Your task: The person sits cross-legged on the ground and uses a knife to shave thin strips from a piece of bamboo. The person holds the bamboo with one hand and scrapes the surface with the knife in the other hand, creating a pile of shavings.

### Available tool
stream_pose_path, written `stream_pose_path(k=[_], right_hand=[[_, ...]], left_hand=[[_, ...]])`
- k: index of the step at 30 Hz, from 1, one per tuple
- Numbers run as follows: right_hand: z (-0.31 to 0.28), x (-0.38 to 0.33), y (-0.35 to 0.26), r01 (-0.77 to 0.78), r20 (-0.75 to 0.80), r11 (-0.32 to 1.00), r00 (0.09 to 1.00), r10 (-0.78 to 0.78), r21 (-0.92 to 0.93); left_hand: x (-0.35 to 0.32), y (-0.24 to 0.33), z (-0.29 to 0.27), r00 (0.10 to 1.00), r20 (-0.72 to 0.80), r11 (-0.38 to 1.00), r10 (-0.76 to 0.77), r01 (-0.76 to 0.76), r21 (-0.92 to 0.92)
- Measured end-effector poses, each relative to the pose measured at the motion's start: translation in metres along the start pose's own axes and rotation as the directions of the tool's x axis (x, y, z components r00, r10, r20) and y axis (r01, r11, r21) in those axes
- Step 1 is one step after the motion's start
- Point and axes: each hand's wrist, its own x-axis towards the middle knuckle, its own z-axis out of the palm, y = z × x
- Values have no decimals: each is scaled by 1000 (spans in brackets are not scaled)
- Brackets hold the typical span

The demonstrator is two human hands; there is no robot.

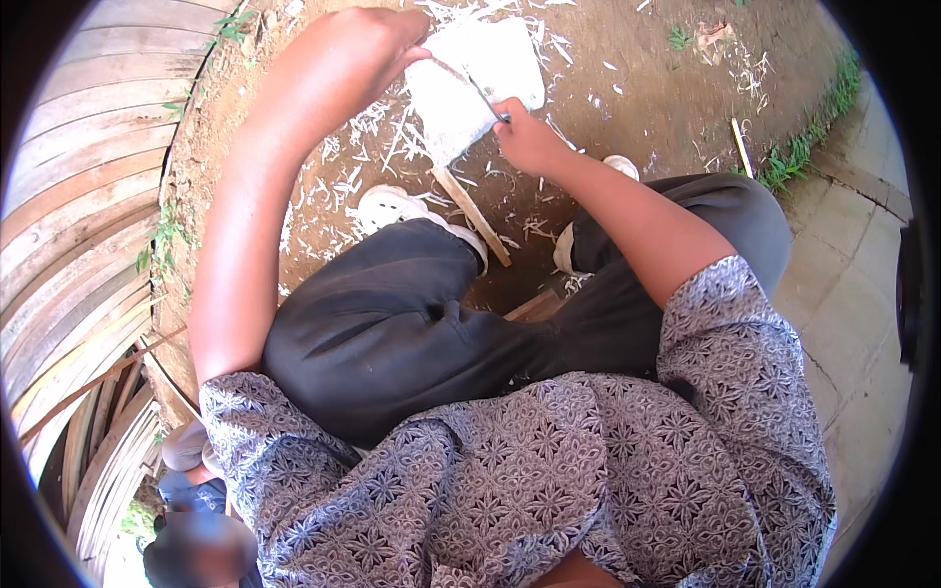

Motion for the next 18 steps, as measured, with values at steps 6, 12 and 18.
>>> stream_pose_path(k=[6,12,18], right_hand=[[-30,14,-67,-57,53,992,997,52,115],[-30,23,-54,-99,14,966,995,99,239],[-34,18,-60,-165,62,958,986,154,234]], left_hand=[[-15,-1,-2,995,21,995,-97,97,21],[-16,-9,-3,997,-4,992,-79,79,94],[-16,-10,-5,996,-17,978,-82,84,193]])
